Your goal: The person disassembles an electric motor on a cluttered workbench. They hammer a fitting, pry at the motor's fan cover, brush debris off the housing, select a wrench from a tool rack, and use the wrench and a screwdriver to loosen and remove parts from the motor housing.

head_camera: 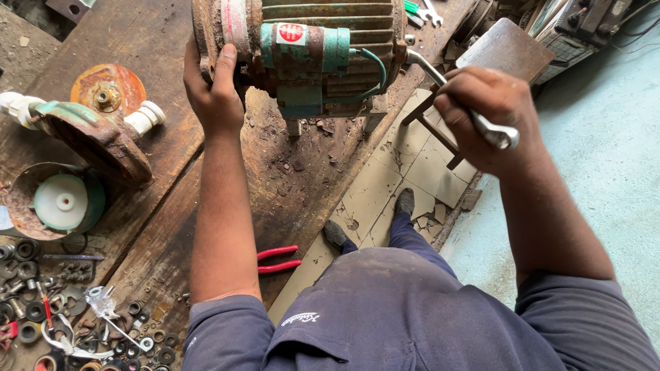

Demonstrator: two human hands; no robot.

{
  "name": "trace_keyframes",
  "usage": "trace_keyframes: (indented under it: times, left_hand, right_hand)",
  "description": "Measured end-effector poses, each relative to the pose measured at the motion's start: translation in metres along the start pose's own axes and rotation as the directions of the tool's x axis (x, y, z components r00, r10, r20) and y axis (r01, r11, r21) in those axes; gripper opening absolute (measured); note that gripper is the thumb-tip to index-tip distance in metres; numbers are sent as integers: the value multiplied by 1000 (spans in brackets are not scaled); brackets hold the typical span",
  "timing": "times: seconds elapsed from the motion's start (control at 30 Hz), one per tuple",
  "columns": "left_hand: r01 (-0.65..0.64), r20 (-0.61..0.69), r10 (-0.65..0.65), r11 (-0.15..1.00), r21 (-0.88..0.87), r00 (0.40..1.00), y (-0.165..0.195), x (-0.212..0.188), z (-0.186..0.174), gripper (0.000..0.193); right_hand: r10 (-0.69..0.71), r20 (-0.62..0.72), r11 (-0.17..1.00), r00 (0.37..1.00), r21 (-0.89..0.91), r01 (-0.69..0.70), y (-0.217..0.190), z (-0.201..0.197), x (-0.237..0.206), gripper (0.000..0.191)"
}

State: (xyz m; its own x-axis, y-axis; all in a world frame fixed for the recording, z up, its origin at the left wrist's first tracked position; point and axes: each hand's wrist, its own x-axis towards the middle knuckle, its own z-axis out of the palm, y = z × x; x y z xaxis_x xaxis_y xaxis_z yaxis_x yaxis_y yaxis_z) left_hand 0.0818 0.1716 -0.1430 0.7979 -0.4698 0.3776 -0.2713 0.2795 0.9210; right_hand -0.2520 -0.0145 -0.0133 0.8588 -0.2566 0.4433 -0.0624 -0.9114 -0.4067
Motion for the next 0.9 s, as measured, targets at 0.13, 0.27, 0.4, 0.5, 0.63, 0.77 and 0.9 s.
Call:
trace_keyframes:
  times: [0.13, 0.27, 0.4, 0.5, 0.63, 0.77, 0.9]
  left_hand:
    - [22, -5, -22, 1000, -6, 1000, -1, 0, 0, 40]
    - [37, -5, -37, 999, -8, 999, 2, 0, 1, 41]
    - [42, -12, -42, 999, 7, 999, 6, -1, 3, 40]
    - [28, -20, -28, 1000, 5, 999, 6, 0, 3, 39]
    - [52, -19, -52, 999, 11, 998, 1, 0, 1, 36]
    - [24, -3, -24, 1000, -13, 1000, -1, 1, 0, 41]
    - [138, -37, -133, 947, 290, 990, 23, -3, -5, 59]
  right_hand:
    - [37, -48, 999, 998, 23, -36, -4, 6, -7, 19]
    - [44, -71, 999, 997, 16, -43, -11, 11, -9, 17]
    - [53, -66, 999, 996, 1, -53, -15, 11, -4, 16]
    - [24, -54, 1000, 998, -7, -25, -16, 9, -2, 15]
    - [58, -31, 998, 998, 23, -58, -14, 8, -3, 15]
    - [24, -57, 998, 998, 52, -21, -11, 6, -3, 14]
    - [11, -17, 990, 1000, 143, -8, -8, 2, -2, 11]
